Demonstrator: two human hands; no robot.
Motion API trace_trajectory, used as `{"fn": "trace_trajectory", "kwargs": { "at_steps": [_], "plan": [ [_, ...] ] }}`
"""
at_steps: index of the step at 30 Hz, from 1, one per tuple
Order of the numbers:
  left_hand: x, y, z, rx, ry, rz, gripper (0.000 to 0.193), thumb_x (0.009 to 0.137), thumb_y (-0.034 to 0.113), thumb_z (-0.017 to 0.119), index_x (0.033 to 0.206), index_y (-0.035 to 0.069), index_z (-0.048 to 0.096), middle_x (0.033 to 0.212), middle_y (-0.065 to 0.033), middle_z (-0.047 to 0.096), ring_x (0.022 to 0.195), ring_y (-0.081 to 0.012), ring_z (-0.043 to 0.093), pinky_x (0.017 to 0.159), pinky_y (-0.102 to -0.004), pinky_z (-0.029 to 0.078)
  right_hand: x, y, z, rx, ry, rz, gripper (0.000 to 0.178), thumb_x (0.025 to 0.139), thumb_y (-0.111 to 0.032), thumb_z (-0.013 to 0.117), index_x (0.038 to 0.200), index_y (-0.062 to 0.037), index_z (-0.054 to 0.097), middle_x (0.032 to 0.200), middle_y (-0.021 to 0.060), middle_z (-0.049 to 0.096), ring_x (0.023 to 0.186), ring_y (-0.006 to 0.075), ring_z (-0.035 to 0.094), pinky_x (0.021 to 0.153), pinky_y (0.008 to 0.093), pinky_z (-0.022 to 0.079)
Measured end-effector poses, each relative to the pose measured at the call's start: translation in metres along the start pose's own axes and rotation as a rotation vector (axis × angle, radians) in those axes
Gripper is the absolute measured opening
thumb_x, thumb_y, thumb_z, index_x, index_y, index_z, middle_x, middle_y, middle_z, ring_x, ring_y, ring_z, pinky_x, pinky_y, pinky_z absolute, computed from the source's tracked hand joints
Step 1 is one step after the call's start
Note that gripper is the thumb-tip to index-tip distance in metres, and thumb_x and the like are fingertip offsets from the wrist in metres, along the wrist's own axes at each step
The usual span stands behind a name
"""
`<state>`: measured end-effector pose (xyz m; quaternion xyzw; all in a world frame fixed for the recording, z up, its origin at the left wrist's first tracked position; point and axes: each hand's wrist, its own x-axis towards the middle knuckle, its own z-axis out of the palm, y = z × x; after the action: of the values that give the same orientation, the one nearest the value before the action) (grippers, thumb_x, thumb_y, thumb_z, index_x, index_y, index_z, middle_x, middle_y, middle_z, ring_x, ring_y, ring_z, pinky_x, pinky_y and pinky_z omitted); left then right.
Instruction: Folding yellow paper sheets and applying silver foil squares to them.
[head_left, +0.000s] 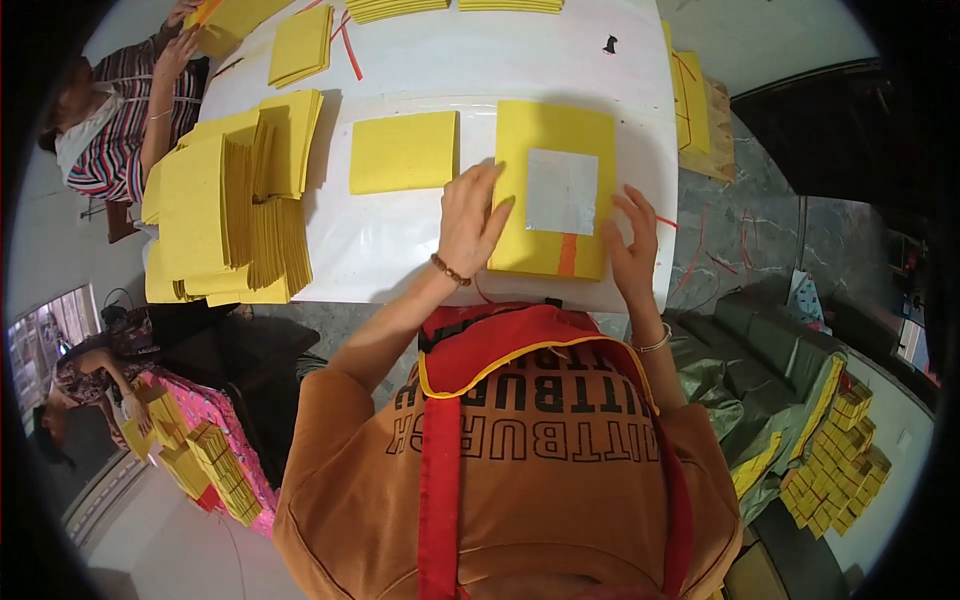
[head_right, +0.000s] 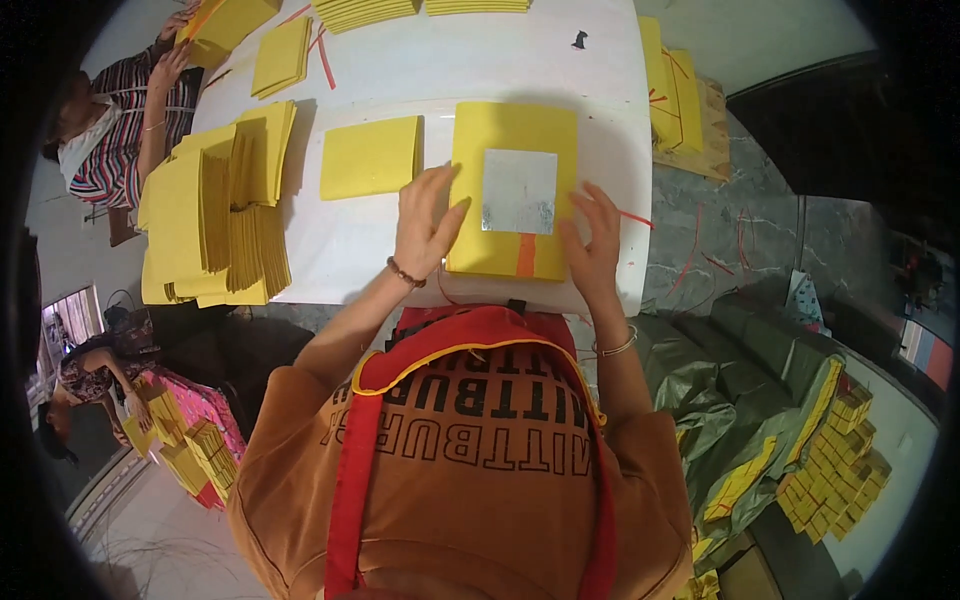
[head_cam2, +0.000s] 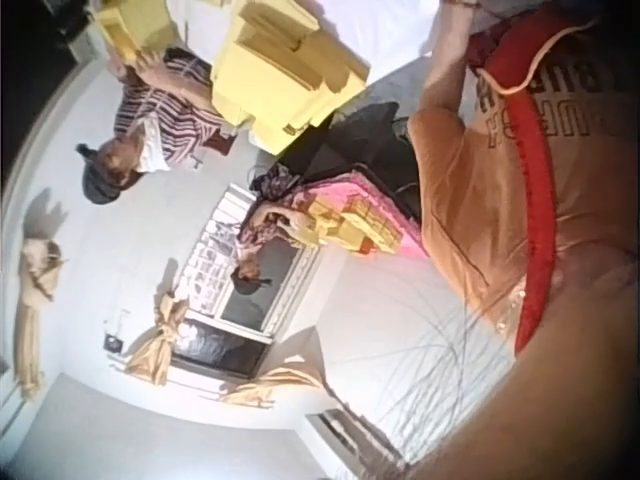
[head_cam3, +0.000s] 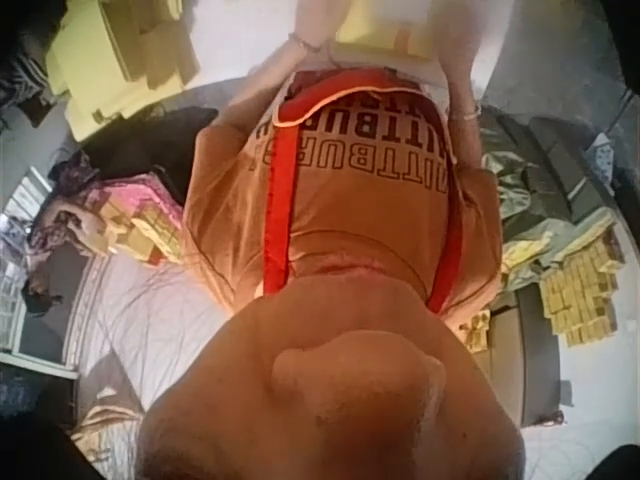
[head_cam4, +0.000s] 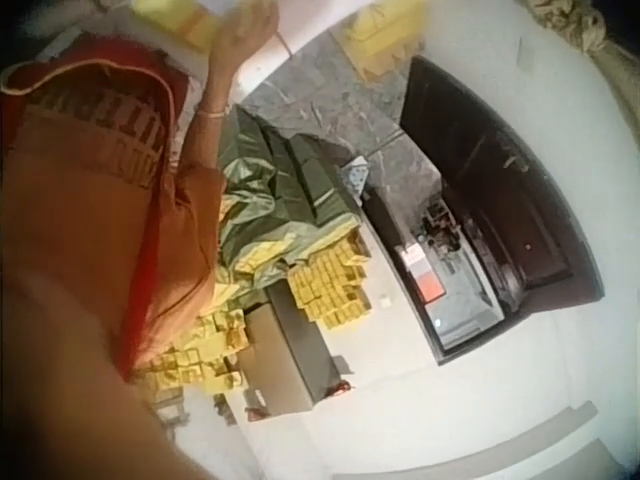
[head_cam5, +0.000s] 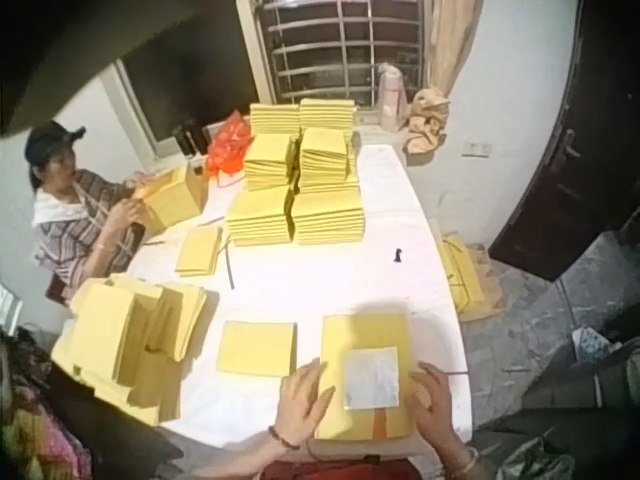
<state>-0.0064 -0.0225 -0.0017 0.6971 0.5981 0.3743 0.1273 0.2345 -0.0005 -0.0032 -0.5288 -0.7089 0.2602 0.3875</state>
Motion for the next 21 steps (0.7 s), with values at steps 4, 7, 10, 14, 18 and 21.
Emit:
{"fn": "trace_trajectory", "kwargs": {
  "at_steps": [4, 7, 10, 14, 18, 21],
  "plan": [
    [-0.003, 0.011, -0.027, -0.112, -0.471, 0.308, 0.05, 0.071, 0.018, 0.071, 0.115, -0.001, 0.055, 0.113, -0.0148, 0.051, 0.104, -0.0305, 0.047, 0.088, -0.0376, 0.041, 0.005, -0.016, -0.014, -0.191, -0.416, -0.211, 0.027, 0.081, -0.012, 0.061, 0.108, -0.009, 0.06, 0.113, 0.0061, 0.059, 0.113, 0.0268, 0.05, 0.094, 0.0379, 0.037],
    [-0.003, 0.008, -0.023, 0.035, -0.513, 0.474, 0.053, 0.068, 0.021, 0.072, 0.113, -0.001, 0.056, 0.112, -0.0139, 0.051, 0.103, -0.0299, 0.048, 0.089, -0.0379, 0.041, 0.006, 0.0, -0.007, -0.212, -0.406, -0.265, 0.021, 0.082, -0.014, 0.06, 0.102, -0.0089, 0.063, 0.106, 0.0026, 0.063, 0.114, 0.0244, 0.05, 0.093, 0.0369, 0.037],
    [-0.001, 0.009, -0.022, 0.043, -0.51, 0.511, 0.048, 0.068, 0.017, 0.072, 0.109, -0.001, 0.057, 0.105, -0.0113, 0.055, 0.098, -0.0266, 0.051, 0.086, -0.0352, 0.044, 0.003, 0.008, -0.003, 0.029, -0.389, -0.13, 0.016, 0.085, -0.015, 0.057, 0.097, -0.0074, 0.065, 0.106, 0.0053, 0.063, 0.114, 0.0243, 0.05, 0.094, 0.0363, 0.037],
    [0.0, 0.006, -0.018, 0.039, -0.427, 0.564, 0.033, 0.071, 0.015, 0.068, 0.101, 0.004, 0.06, 0.089, -0.0049, 0.057, 0.089, -0.0201, 0.053, 0.084, -0.035, 0.045, 0.001, 0.011, -0.001, 0.378, -0.34, 0.182, 0.022, 0.091, -0.019, 0.051, 0.098, -0.0038, 0.065, 0.105, 0.0095, 0.063, 0.11, 0.0241, 0.052, 0.096, 0.0343, 0.037],
    [-0.001, 0.007, -0.017, 0.018, -0.406, 0.551, 0.031, 0.072, 0.014, 0.067, 0.101, 0.006, 0.061, 0.083, -0.0045, 0.058, 0.084, -0.0195, 0.054, 0.082, -0.0351, 0.045, -0.003, 0.015, 0.0, 0.626, -0.33, 0.338, 0.036, 0.097, -0.028, 0.041, 0.106, 0.0008, 0.06, 0.105, 0.0108, 0.063, 0.106, 0.0217, 0.054, 0.098, 0.0331, 0.036],
    [0.006, 0.01, -0.023, -0.038, -0.406, 0.519, 0.032, 0.075, 0.008, 0.065, 0.106, 0.004, 0.06, 0.085, -0.0082, 0.06, 0.078, -0.023, 0.057, 0.073, -0.0322, 0.049, -0.001, 0.013, -0.005, 0.692, -0.344, 0.354, 0.045, 0.098, -0.034, 0.033, 0.111, 0.0022, 0.057, 0.106, 0.0109, 0.063, 0.107, 0.0199, 0.053, 0.098, 0.0333, 0.035]
  ]
}}
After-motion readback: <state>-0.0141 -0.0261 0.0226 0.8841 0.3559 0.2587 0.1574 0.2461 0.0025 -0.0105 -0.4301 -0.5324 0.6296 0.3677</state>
